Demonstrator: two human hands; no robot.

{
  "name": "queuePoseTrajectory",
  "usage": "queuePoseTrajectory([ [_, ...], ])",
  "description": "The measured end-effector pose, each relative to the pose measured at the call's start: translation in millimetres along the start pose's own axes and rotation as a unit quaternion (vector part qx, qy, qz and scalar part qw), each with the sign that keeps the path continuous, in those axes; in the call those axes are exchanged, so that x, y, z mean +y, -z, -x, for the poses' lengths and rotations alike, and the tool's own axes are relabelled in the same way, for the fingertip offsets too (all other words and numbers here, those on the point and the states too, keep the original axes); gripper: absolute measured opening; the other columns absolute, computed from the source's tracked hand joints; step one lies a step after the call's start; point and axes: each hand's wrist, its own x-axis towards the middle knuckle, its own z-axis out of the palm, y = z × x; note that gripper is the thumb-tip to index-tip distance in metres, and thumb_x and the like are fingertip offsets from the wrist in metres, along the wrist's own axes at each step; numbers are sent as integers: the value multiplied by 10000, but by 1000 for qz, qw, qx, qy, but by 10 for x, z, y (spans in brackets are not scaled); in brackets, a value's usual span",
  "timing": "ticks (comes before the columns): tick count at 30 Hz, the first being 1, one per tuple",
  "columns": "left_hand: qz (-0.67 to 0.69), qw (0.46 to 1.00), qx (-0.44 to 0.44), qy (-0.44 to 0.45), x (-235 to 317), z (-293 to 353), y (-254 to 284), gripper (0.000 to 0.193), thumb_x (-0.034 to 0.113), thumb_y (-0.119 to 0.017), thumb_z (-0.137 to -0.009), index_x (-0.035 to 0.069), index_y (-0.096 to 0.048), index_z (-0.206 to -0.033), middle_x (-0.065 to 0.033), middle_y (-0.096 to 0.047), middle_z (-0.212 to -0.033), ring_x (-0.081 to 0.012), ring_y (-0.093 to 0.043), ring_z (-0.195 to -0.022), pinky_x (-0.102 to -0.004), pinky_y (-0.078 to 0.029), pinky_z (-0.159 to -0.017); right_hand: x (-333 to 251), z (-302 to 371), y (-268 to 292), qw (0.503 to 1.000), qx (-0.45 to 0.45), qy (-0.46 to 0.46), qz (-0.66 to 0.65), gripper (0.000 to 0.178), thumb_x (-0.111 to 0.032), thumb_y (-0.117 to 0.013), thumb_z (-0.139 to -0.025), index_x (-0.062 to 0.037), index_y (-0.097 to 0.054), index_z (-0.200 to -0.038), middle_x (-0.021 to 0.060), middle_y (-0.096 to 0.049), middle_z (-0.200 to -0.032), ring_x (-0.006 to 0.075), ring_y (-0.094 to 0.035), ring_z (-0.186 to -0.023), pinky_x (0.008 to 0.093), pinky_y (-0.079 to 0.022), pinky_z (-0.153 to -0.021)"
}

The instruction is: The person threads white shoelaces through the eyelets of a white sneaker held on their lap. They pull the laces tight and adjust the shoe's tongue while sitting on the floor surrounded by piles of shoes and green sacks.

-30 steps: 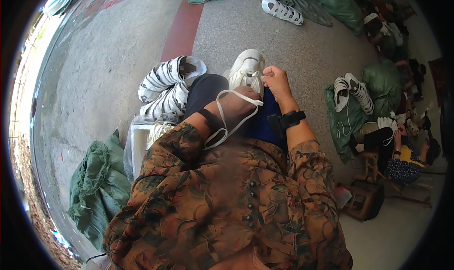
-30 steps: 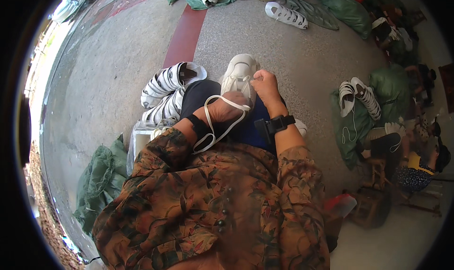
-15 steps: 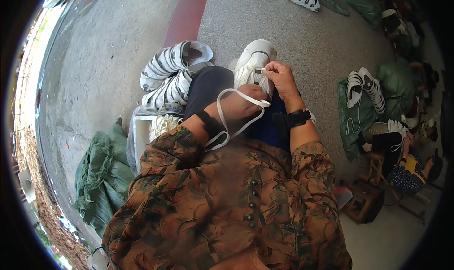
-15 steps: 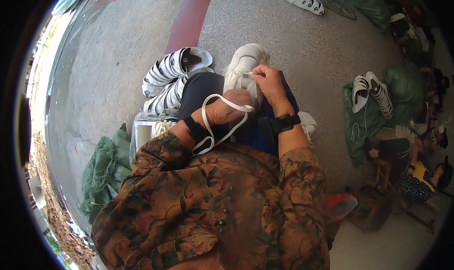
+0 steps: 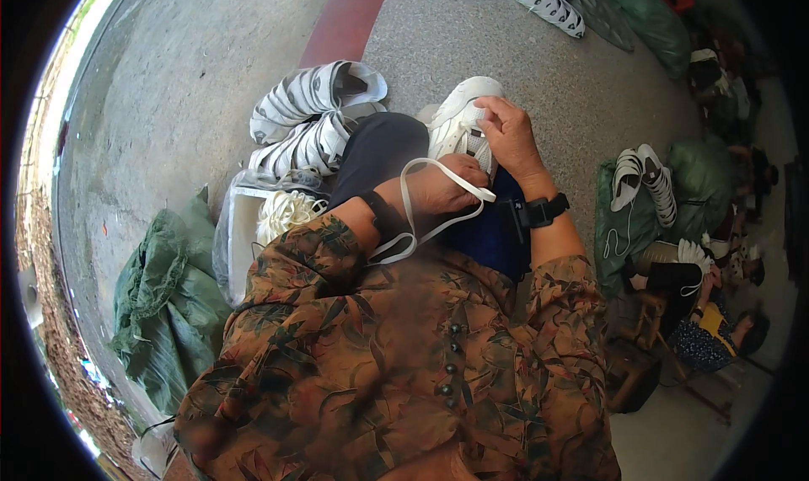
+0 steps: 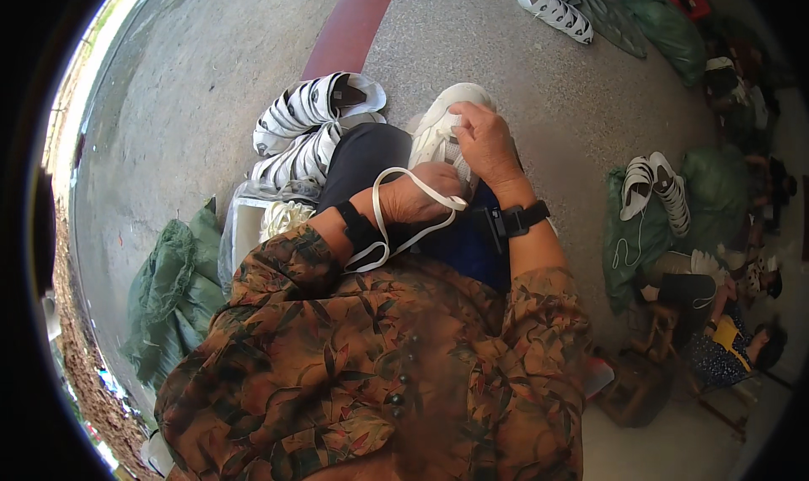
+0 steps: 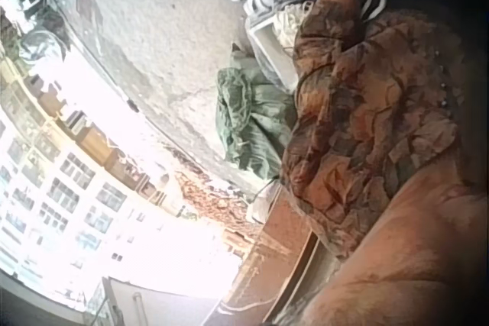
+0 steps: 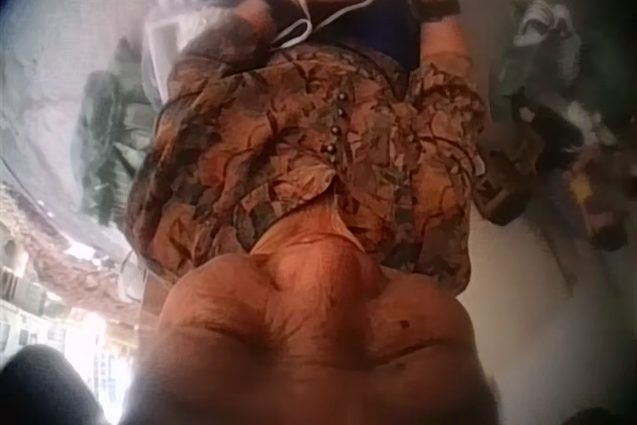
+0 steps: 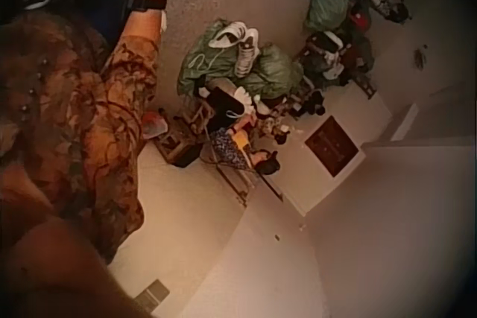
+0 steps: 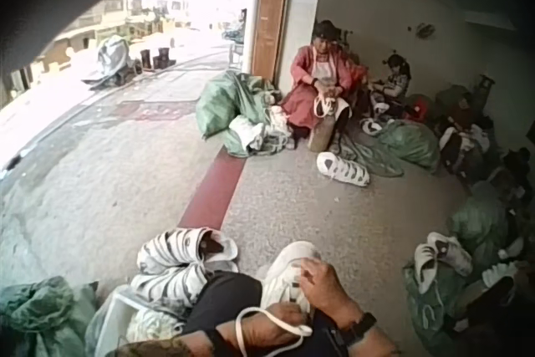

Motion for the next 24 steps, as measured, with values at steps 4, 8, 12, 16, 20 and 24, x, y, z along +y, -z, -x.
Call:
queuePoseTrajectory([
  [4,-5,999,-18,31,-28,16,-49,139,166,-558,-795,33,-590,-815,-130,-580,-777,-341,-535,-779,-419,-443,-724,-2,-110,-158,981,-54,99,156,159,-85,-607,-744,-85,-673,-888,169,-607,-793,341,-601,-762,416,-483,-700],
  [8,-11,999,-14,44,-36,54,-64,145,173,-571,-804,30,-597,-805,-134,-601,-778,-349,-553,-786,-423,-451,-731,-113,-186,-159,954,-148,51,255,121,-107,-604,-757,-83,-671,-854,173,-610,-822,357,-597,-791,425,-483,-737],
  [12,-10,999,-13,41,-32,58,-48,151,175,-563,-810,28,-598,-804,-137,-602,-781,-353,-556,-789,-421,-453,-734,-113,-205,-216,947,-142,15,286,109,-134,-599,-772,-50,-659,-807,179,-621,-838,353,-597,-831,426,-479,-749],
  [16,-17,999,-11,31,-54,62,-50,169,186,-547,-822,26,-601,-811,-144,-603,-786,-356,-558,-790,-421,-453,-732,-52,-178,-276,930,-155,66,327,131,-128,-589,-794,0,-614,-772,185,-594,-816,352,-573,-793,438,-453,-734],
  [20,13,999,29,6,-92,89,-84,206,208,-529,-846,19,-583,-786,-155,-589,-768,-358,-554,-785,-417,-453,-722,146,-261,-238,970,-185,-66,146,137,-118,-580,-804,9,-605,-758,96,-586,-722,215,-557,-704,342,-439,-669],
  [24,70,997,24,37,-95,111,-81,310,274,-517,-888,12,-537,-723,-163,-541,-707,-361,-530,-731,-425,-430,-679,143,-251,-209,949,-179,-232,-114,144,-97,-572,-778,36,-627,-791,105,-613,-722,182,-556,-691,343,-436,-643],
])
